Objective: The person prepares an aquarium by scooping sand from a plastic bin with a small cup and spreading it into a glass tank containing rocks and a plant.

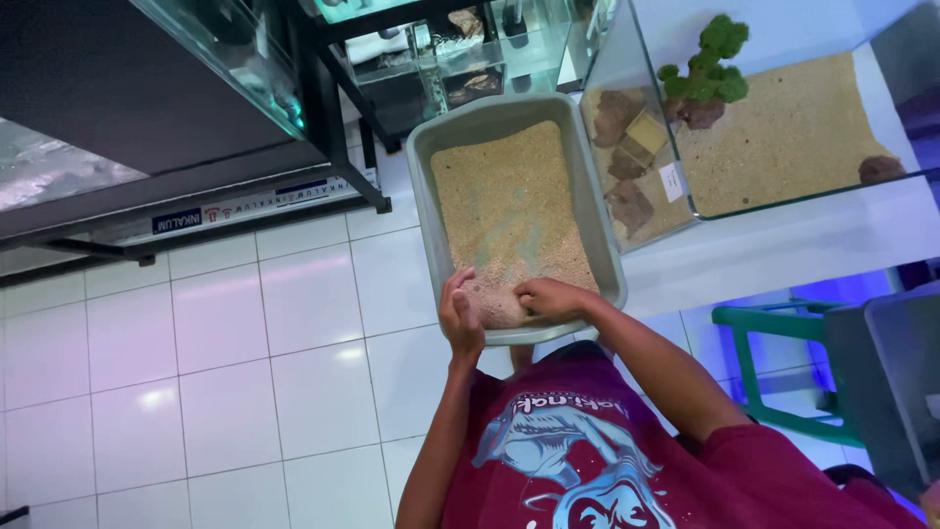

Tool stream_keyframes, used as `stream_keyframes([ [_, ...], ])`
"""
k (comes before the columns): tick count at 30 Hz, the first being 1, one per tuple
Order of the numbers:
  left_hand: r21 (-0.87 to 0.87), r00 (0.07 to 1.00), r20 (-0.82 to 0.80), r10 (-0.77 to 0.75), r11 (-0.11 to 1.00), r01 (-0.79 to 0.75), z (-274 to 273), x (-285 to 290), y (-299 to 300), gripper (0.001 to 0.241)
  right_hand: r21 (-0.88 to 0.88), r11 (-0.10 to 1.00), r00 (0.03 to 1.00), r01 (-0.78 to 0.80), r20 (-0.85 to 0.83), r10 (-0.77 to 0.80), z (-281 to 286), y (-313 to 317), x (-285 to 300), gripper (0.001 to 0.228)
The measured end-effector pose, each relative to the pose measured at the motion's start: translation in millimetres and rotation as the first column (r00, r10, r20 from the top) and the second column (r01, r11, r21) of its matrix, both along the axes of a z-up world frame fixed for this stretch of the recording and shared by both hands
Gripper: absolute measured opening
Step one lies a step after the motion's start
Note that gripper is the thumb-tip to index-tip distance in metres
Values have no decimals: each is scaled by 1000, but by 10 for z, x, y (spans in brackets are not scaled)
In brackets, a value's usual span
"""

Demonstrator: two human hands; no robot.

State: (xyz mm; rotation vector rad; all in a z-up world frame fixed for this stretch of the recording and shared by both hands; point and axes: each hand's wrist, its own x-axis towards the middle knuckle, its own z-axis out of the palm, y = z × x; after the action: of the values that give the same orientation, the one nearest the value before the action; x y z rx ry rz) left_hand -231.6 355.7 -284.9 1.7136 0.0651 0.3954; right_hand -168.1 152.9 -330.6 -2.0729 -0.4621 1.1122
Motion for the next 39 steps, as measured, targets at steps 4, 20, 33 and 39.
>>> stream_keyframes([
  [4,-51,999,-22,29,998,-30,112,14,13,58,68,996,998,54,-14,-53,-32,-148,-56,32],
  [20,-694,985,-68,-158,717,67,1425,698,-477,60,266,860,848,434,202,-490,2146,-286,130,37],
  [33,-967,871,162,-463,103,235,2117,1622,-1503,51,509,733,603,451,432,-671,3221,-1001,523,19],
  [39,-968,762,224,-607,-47,247,1967,2171,-2421,52,566,631,532,530,358,-767,3476,-1693,581,22],
])
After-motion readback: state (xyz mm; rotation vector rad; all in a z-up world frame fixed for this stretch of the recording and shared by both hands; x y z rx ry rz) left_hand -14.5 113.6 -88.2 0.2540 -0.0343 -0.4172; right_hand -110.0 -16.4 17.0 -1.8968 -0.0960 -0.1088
